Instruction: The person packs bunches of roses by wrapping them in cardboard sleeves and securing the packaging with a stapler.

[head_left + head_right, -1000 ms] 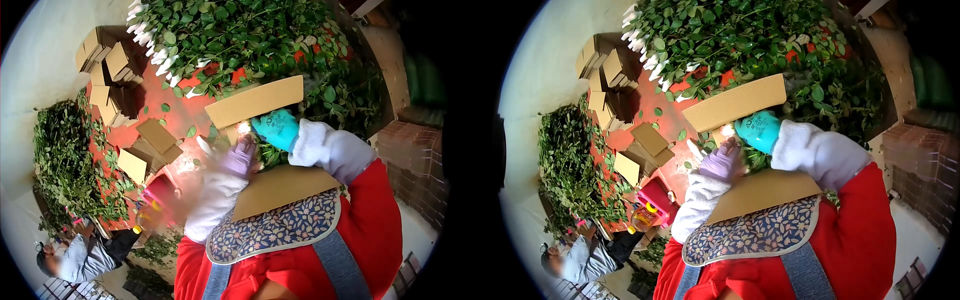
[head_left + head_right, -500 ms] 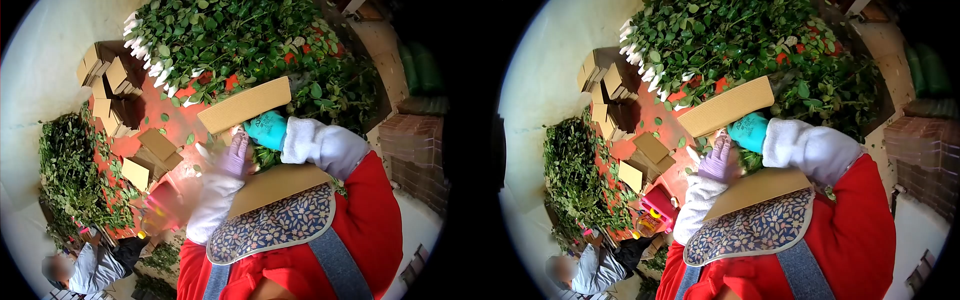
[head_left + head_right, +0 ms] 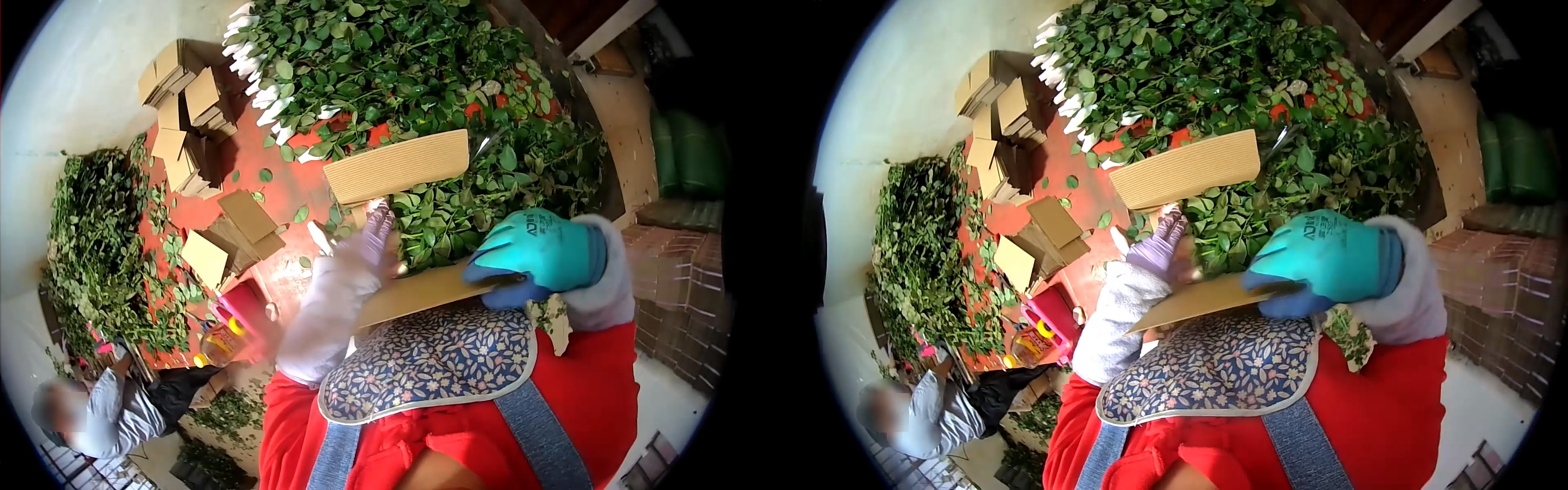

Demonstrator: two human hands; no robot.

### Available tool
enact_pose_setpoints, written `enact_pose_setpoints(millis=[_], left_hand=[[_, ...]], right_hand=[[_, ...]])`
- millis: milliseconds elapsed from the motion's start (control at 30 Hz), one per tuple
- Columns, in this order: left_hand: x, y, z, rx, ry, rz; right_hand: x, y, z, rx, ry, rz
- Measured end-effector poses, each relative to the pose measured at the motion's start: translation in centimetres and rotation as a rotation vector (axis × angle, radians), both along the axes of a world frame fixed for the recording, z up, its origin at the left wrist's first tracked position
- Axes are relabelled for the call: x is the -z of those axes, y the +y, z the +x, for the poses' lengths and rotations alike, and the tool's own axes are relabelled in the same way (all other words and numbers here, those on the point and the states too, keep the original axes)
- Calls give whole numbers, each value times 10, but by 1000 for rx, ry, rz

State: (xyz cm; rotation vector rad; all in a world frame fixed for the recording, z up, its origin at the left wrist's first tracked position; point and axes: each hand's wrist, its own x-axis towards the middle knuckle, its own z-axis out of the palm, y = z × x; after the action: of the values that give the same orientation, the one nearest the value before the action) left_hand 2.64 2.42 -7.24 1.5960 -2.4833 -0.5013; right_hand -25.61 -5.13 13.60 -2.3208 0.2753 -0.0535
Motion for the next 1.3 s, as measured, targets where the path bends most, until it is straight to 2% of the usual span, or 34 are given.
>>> enact_pose_setpoints(millis=[33,67,133,200,233,267,300,333,367,400,467,533,600,667,733,800,867,967,1000,1133,1167,1200,1233,1267,1300], left_hand=[[-7,-1,0,-16,11,25],[-17,-2,1,-34,19,57],[-46,-3,4,-109,31,121],[-76,5,14,-242,79,122],[-87,15,20,-317,155,97],[-95,23,25,-386,244,82],[-95,37,31,-410,541,116],[-97,46,34,-394,681,77],[-104,44,31,-246,653,50],[-106,39,25,-60,565,67],[-85,17,10,169,285,194],[-61,2,3,151,200,365],[-41,5,5,187,192,181],[-43,5,0,178,199,153],[-83,-8,-9,20,25,667],[-85,-5,-11,9,-56,741],[-35,15,-6,105,154,20],[-26,13,-5,167,136,-11],[-27,16,-6,108,119,224],[-59,43,47,-467,680,-190],[-91,38,68,-673,623,-332],[-73,43,104,-847,479,-592],[-51,48,149,-912,247,-694],[-66,56,167,-1192,223,-604],[-72,58,190,-1432,-141,-418]], right_hand=[[6,6,-1,89,14,-144],[11,4,1,85,10,-147],[22,-5,6,311,117,-419],[45,-15,13,573,77,-368],[68,-24,14,614,96,-410],[77,-27,17,667,110,-296],[87,-30,20,725,122,-186],[96,-32,20,718,179,-198],[102,-32,22,698,181,-194],[105,-31,23,807,125,-32],[111,-30,26,886,81,121],[107,-29,26,674,136,-775],[56,-13,50,723,11,-854],[44,-2,64,444,-1,-658],[76,10,80,192,-61,-530],[114,6,90,192,64,-569],[146,-8,84,198,93,-480],[126,1,89,227,132,-514],[125,1,90,216,119,-548],[117,6,95,150,137,-509],[113,9,98,175,130,-468],[115,11,98,192,102,-479],[115,12,98,193,96,-486],[115,13,98,201,95,-495],[117,14,96,206,84,-493]])
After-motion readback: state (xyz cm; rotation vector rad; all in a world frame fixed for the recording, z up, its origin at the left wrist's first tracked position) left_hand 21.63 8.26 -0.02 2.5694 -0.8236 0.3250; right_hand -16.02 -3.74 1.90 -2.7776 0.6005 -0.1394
